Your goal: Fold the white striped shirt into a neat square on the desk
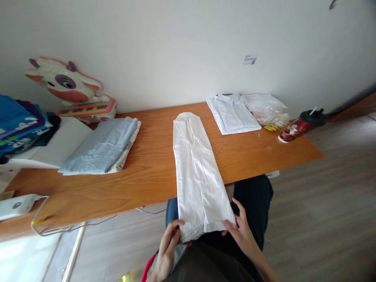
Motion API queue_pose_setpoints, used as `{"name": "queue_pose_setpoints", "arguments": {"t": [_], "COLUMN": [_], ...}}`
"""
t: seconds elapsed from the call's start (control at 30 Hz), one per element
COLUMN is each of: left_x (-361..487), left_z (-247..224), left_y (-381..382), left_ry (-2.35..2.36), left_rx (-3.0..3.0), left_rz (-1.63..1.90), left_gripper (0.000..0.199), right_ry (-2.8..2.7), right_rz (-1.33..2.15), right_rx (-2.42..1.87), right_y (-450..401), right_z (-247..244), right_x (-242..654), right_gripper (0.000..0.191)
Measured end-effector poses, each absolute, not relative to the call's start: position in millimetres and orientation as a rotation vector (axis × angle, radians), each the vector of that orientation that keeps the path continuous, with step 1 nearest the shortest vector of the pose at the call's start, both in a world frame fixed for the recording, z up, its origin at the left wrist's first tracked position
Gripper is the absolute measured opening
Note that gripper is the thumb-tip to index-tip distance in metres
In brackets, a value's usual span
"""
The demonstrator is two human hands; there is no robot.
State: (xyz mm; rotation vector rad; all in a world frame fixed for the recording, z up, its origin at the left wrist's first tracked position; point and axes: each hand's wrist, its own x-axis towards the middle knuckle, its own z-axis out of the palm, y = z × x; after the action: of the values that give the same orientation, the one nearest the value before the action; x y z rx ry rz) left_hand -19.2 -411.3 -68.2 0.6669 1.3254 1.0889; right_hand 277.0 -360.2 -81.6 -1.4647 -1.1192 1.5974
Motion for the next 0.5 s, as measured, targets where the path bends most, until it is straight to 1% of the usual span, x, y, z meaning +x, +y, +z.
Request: {"name": "queue_pose_setpoints", "arguments": {"t": [0.07, 0.13, 0.2, 0.27, 0.3, 0.33, 0.4, 0.5], "left_x": [-32, -41, -45, -47, -47, -48, -50, -54], "left_z": [-56, -45, -36, -31, -29, -29, -26, -14], "left_y": [-414, -411, -402, -391, -384, -377, -364, -350], "left_ry": [1.238, 1.229, 1.306, 1.408, 1.461, 1.518, 1.605, 1.502], "left_rx": [0.711, 0.849, 1.027, 1.229, 1.338, 1.448, 1.649, 1.781], "left_rz": [1.015, 0.994, 1.002, 1.004, 1.009, 1.027, 1.078, 1.104], "left_gripper": [0.038, 0.044, 0.048, 0.042, 0.038, 0.031, 0.020, 0.016], "right_ry": [-1.261, -1.430, -1.571, -1.697, -1.764, -1.828, -1.933, -2.026], "right_rz": [1.578, 1.584, 1.598, 1.542, 1.468, 1.367, 1.123, 0.765], "right_rx": [-1.430, -1.340, -1.232, -1.192, -1.194, -1.198, -1.172, -1.097], "right_y": [-365, -365, -358, -346, -339, -331, -316, -300], "right_z": [-66, -50, -35, -25, -22, -20, -16, -5], "right_x": [289, 302, 311, 313, 312, 310, 304, 299], "right_gripper": [0.069, 0.058, 0.065, 0.072, 0.070, 0.064, 0.044, 0.024]}}
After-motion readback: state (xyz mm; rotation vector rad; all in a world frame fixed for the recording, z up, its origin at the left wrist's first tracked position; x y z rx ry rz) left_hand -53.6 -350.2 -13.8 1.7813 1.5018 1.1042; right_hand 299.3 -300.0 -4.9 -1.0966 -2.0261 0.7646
